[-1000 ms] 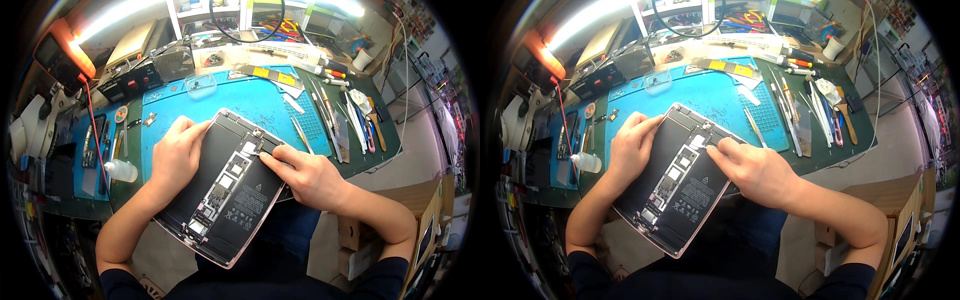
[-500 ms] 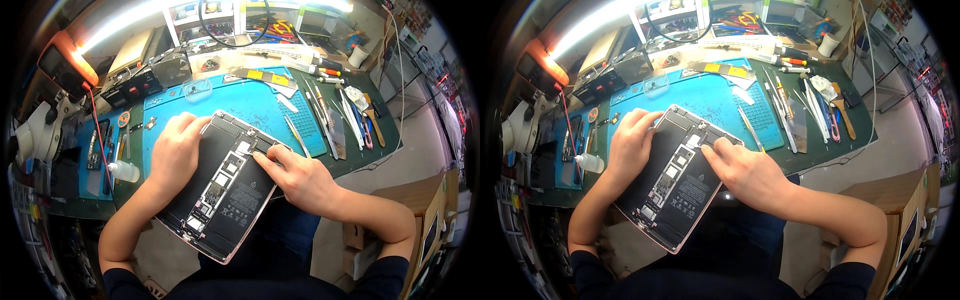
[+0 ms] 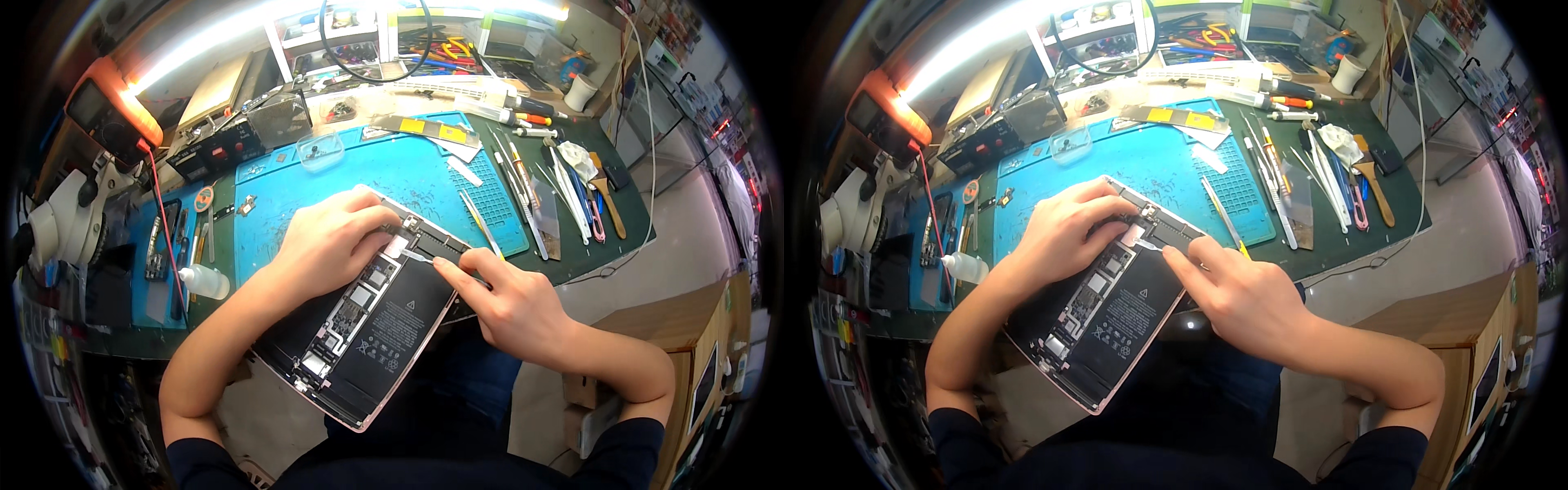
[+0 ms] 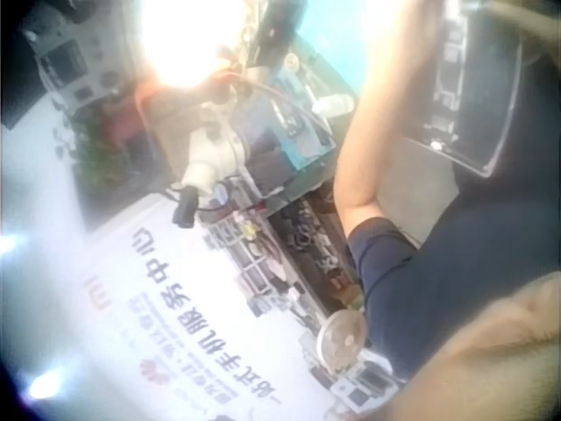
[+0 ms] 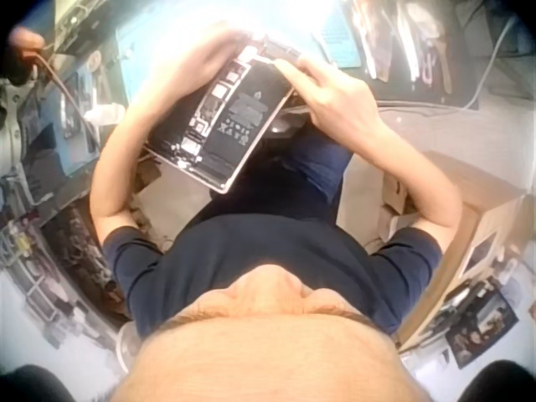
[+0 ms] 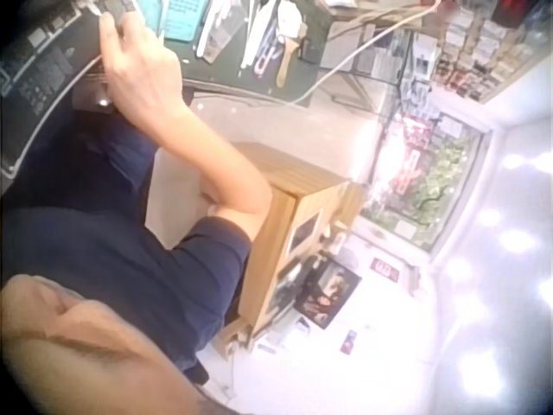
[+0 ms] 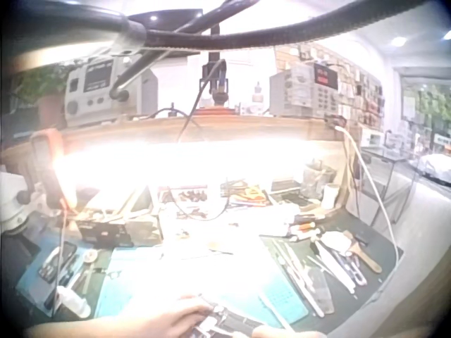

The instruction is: The person is repairing a tablet by applying a liquid from a small bottle onto the internal components and using a plastic card to spread it. They also use a metal tool to adjust parts inside the device.

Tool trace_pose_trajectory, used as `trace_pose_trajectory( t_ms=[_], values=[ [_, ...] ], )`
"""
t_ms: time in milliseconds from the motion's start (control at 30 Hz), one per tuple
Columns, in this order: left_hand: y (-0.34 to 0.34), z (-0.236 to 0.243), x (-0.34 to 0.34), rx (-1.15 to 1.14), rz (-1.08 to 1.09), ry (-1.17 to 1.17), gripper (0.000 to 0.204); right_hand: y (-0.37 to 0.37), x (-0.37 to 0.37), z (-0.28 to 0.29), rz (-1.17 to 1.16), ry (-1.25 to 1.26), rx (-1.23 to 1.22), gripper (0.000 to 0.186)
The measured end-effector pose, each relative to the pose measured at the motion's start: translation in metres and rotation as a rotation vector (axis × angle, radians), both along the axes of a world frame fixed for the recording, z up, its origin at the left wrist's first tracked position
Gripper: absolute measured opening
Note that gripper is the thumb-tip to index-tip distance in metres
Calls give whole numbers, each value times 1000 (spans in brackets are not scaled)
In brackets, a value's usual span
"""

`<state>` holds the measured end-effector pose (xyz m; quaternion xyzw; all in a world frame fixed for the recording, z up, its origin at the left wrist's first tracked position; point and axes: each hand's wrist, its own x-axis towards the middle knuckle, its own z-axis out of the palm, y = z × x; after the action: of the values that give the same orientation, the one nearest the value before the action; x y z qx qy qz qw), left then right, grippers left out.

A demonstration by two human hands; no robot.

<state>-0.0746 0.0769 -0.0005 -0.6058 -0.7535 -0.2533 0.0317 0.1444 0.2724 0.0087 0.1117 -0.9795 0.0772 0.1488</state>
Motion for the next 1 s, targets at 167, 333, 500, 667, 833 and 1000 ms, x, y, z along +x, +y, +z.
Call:
trace_pose_trajectory(
  t_ms=[167,333,500,667,833,1000],
  values=[
    [6,5,-6,-71,-35,0,14,-1,12,3,-24,-35,-54,53],
    [-10,17,-6,-69,-93,-29,22,-2,12,8,13,-72,-59,54],
    [-51,24,-14,-61,-120,-330,35,-1,12,-6,-8,-75,-291,57],
    [-105,22,5,-111,9,-329,37,-23,33,-17,-65,-343,-776,57],
    [-127,3,14,-46,7,-428,48,-44,31,-47,-106,-410,-1287,49],
    [-155,17,44,-61,-118,-332,117,-54,27,-35,-220,-459,-1584,36]
  ],
)
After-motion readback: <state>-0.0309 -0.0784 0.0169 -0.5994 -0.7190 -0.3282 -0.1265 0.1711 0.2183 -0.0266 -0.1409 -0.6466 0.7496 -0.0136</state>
